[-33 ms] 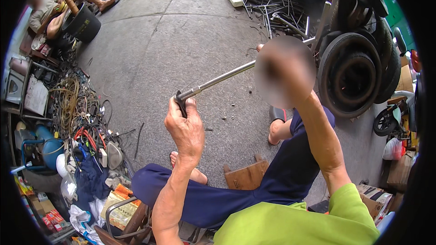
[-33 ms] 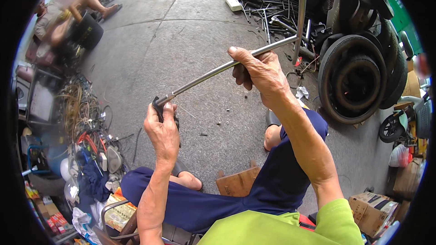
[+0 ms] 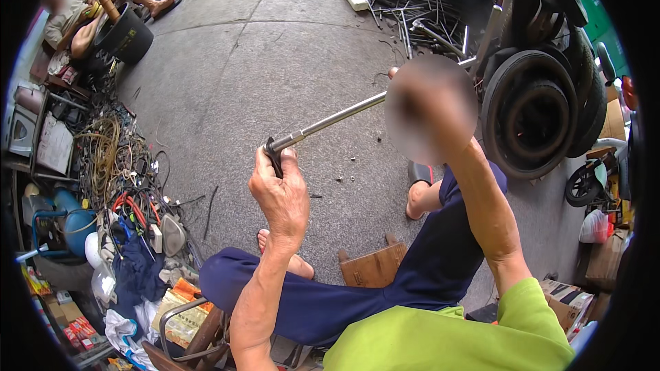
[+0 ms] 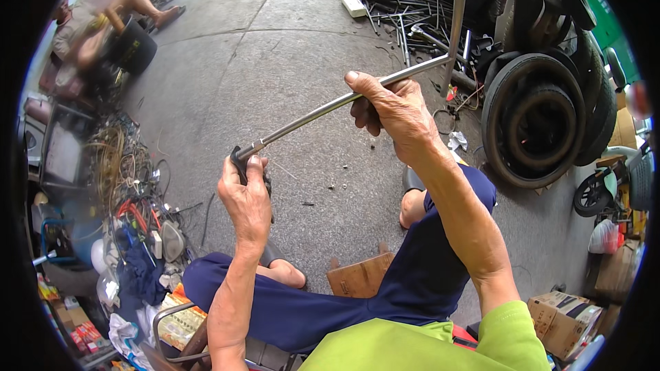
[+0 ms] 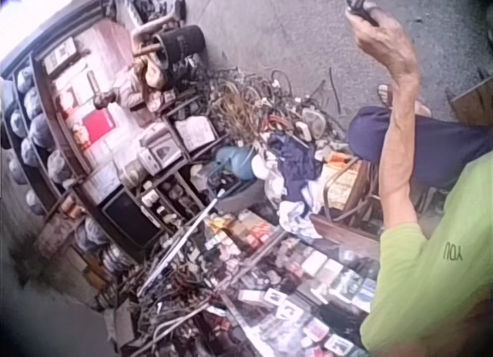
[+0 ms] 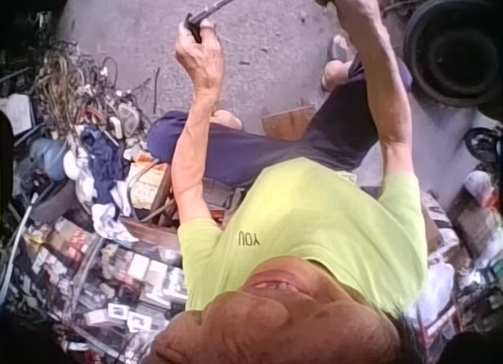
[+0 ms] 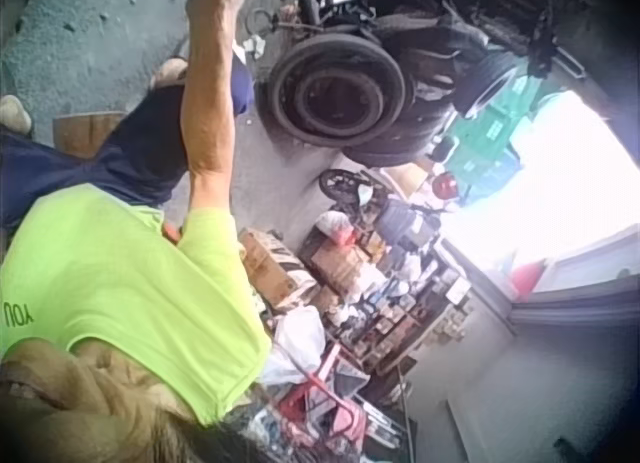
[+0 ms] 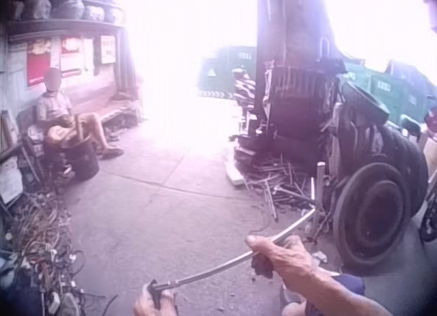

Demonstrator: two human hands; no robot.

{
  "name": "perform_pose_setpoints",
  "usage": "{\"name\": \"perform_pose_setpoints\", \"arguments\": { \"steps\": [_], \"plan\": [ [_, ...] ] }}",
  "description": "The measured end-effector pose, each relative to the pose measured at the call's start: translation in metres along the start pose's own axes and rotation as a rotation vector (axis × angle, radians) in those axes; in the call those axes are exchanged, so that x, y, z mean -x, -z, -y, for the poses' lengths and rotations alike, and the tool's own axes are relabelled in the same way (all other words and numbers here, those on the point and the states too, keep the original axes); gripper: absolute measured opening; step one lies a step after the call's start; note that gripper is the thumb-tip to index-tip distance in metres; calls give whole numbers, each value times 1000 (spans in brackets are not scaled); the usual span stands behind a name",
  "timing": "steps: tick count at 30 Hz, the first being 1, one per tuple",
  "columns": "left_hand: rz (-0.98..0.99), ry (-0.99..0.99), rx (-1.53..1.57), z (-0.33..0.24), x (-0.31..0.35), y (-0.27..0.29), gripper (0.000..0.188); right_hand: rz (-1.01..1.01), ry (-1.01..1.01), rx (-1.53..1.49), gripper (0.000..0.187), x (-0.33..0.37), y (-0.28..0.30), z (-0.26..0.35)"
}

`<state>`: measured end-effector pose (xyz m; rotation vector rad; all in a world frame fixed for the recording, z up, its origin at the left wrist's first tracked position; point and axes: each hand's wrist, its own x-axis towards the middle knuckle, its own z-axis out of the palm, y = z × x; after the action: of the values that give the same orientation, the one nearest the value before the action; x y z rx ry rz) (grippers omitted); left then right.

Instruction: The person assembles a T-handle wrench by attaching a handle to a socket and then inserting a metal rod. They repeatedly tighten and loosen the components to test the fit.

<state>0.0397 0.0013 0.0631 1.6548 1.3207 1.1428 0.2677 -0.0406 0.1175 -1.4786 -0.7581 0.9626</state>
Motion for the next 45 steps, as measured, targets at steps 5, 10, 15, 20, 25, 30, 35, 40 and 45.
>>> {"name": "perform_pose_setpoints", "arguments": {
  "steps": [5,10,15,20,25,30,35,40,45],
  "plan": [
    [-12,-15,-21,5,0,2,11,79,-33,-80,36,-1,-1,-1],
    [-15,21,-15,4,-2,3,11,157,-77,-108,36,-2,2,-1],
    [-9,30,-23,5,-3,4,11,159,-172,-234,25,1,2,3],
    [-25,-54,-64,4,-4,1,9,165,-129,-361,29,-2,7,-5],
    [-32,-100,-68,2,-4,1,8,44,-194,-276,38,4,-3,9],
    [-45,-109,-33,-1,-4,2,9,-25,-175,143,51,0,3,11],
    [-6,-79,-47,-2,-1,3,9,-18,-69,-95,38,0,2,5],
    [15,-113,-103,1,1,4,9,9,-70,-100,32,-4,7,4],
    [13,-93,-87,-1,1,1,10,49,-59,-112,31,-1,7,8]
  ]
}}
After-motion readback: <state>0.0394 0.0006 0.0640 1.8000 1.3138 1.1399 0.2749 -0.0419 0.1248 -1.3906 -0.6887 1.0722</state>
